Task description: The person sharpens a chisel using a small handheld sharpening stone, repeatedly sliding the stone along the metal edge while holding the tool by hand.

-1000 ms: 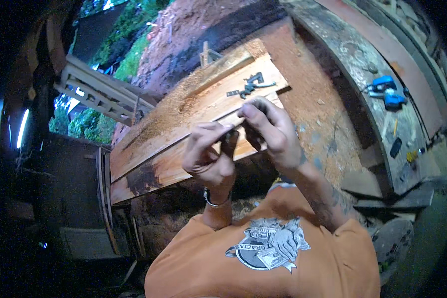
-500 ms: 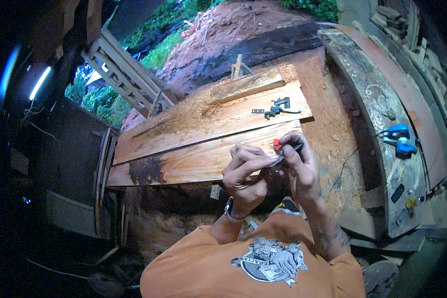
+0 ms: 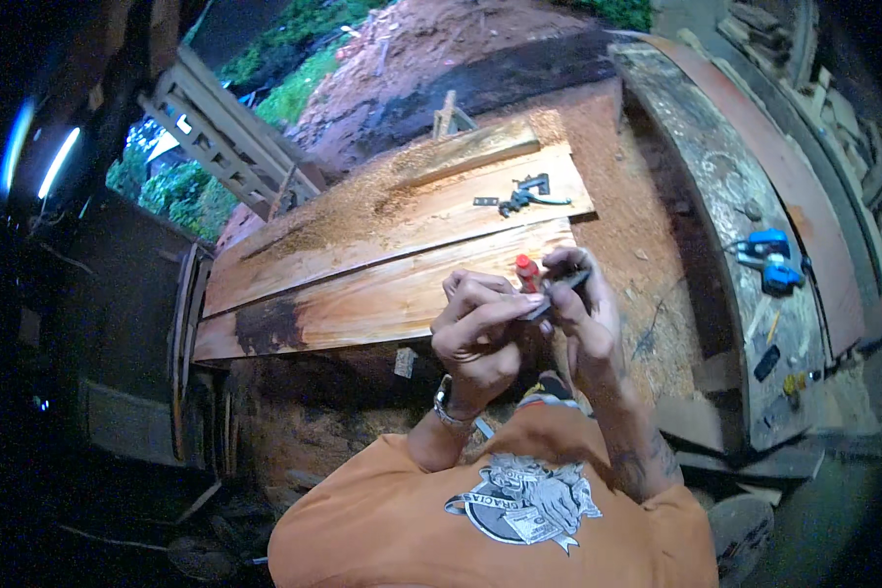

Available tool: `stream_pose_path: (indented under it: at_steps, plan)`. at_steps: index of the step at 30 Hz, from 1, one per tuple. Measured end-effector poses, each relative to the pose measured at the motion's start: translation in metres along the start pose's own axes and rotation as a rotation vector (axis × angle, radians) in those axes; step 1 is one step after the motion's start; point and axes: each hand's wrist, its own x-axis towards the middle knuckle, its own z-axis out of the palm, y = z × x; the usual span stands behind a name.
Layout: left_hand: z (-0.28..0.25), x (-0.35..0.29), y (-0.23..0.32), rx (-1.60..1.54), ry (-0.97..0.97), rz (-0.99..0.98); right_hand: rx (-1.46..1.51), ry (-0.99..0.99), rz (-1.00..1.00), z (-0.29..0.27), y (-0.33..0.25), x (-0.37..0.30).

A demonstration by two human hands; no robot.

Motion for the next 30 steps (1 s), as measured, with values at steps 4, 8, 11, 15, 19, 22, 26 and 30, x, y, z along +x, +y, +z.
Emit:
stream_pose_path:
  at_steps: [4,8,11,15,19,22,26,30]
  plan:
    - [0.004,-0.001,0.000,-0.024,0.010,0.003,-0.118,-0.005,-0.086,0.000,-0.007,-0.001]
    - [0.014,-0.001,-0.002,-0.068,0.037,0.047,-0.105,-0.047,-0.095,-0.002,-0.022,-0.004]
    - [0.022,0.000,0.001,-0.096,0.032,0.049,-0.132,-0.030,-0.145,-0.006,-0.025,-0.009]
    - [0.026,-0.008,-0.004,-0.107,0.048,0.059,-0.232,-0.058,-0.241,-0.010,-0.026,-0.013]
    - [0.028,-0.007,0.002,-0.379,0.035,-0.225,-0.308,-0.061,-0.308,-0.019,-0.036,-0.019]
    - [0.032,-0.008,0.000,-0.556,0.023,-0.306,-0.398,-0.098,-0.281,-0.023,-0.044,-0.023]
    - [0.035,-0.012,0.002,-0.694,0.024,-0.436,-0.438,-0.029,-0.240,-0.020,-0.047,-0.027]
    - [0.035,-0.017,-0.004,-0.715,-0.019,-0.490,-0.450,0.053,-0.249,-0.020,-0.046,-0.029]
